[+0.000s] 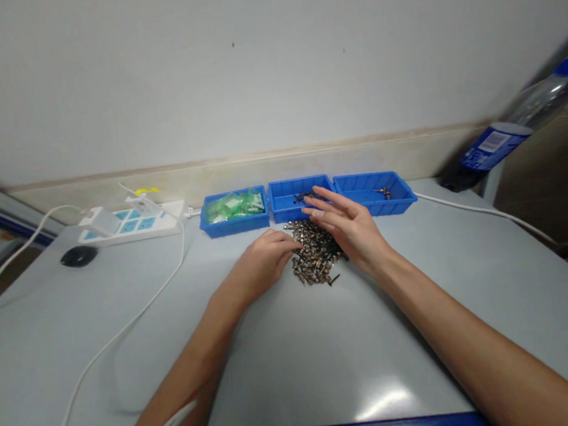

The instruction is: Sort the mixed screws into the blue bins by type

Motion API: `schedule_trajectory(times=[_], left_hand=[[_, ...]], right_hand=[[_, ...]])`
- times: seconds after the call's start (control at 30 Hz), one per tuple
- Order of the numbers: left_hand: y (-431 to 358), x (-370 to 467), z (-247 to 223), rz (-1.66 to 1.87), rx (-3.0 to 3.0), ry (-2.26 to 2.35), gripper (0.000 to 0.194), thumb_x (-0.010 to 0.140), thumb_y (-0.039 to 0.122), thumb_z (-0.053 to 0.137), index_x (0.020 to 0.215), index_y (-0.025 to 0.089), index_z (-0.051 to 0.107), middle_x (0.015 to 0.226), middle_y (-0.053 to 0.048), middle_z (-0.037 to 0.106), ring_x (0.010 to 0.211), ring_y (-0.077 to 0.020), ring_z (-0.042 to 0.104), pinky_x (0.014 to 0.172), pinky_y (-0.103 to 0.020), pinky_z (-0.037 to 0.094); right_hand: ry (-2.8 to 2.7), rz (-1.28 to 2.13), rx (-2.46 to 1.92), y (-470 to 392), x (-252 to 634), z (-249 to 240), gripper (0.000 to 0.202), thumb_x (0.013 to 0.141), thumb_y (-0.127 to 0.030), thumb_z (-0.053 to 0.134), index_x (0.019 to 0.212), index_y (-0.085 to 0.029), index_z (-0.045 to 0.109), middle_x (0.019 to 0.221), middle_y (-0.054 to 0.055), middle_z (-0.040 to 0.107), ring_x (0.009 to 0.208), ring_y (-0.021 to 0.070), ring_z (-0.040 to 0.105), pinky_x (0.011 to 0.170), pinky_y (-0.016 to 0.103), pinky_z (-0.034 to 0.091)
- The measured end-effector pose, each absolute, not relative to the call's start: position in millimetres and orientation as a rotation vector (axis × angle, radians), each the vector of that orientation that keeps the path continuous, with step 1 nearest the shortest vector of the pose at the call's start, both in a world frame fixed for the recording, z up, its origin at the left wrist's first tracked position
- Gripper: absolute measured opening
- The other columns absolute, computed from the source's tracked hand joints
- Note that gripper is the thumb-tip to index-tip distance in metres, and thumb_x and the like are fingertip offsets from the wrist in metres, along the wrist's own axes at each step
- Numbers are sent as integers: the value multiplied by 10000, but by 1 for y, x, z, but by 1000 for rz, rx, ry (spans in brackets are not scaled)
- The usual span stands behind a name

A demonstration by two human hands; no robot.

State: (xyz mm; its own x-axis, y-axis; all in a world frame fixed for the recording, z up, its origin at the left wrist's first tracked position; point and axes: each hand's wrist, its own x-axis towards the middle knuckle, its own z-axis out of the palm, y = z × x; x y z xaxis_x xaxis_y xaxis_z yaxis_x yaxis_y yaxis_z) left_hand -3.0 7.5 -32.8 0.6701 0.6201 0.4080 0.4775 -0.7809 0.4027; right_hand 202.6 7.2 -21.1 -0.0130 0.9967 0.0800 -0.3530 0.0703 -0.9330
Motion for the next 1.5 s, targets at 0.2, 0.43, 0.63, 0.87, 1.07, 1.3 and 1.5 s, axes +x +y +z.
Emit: schedule_trajectory(times=[0.2,0.43,0.63,0.87,1.07,1.3,1.5], left_hand=[[8,-5,-32,691,2633,932,211,881,73,605,1023,170,727,965,-89,736,908,-198,674,858,-353,559],[2,-4,-23,624,2688,1058,187,807,53,602,904,170,713,849,-63,730,793,-193,682,756,-316,547],[4,-5,-21,800,2657,1024,218,849,54,576,974,151,727,921,-85,727,827,-184,692,785,-312,557],[3,-2,-13,1042,2569,1012,87,900,134,629,909,149,714,842,-59,724,752,-148,666,735,-275,556],[-4,11,-10,1196,1997,1172,55,818,188,725,849,145,713,817,-54,763,709,-148,727,721,-253,615],[-5,18,-11,1227,1428,1174,256,713,324,835,817,134,700,804,-69,781,765,-190,762,714,-257,637],[-7,19,-10,1167,1381,1141,277,710,350,836,809,137,689,769,-69,785,711,-189,759,668,-254,626]], right_hand=[[-1011,1297,-946,7,208,-21,548,721,-297,808,1250,-280,667,1270,85,703,1162,280,673,1085,484,466],[-1015,1298,-976,5,209,-16,400,741,-339,784,1127,-268,708,1205,75,731,1012,236,724,1008,434,526],[-968,1329,-950,6,210,-17,343,705,-311,816,1034,-258,738,1083,54,770,887,195,727,945,399,539],[-1001,1349,-957,6,210,-16,307,706,-297,808,1000,-235,747,990,53,783,799,167,708,863,358,545],[-1211,1289,-1027,3,210,-16,245,721,-340,806,932,-222,769,844,49,779,748,181,710,789,358,565],[-1373,1360,-1001,-3,204,-18,342,661,-400,869,925,-200,785,889,65,794,836,220,749,854,395,584],[-1286,1433,-958,-5,202,-18,305,644,-386,886,872,-205,795,816,57,793,759,195,745,809,369,586]])
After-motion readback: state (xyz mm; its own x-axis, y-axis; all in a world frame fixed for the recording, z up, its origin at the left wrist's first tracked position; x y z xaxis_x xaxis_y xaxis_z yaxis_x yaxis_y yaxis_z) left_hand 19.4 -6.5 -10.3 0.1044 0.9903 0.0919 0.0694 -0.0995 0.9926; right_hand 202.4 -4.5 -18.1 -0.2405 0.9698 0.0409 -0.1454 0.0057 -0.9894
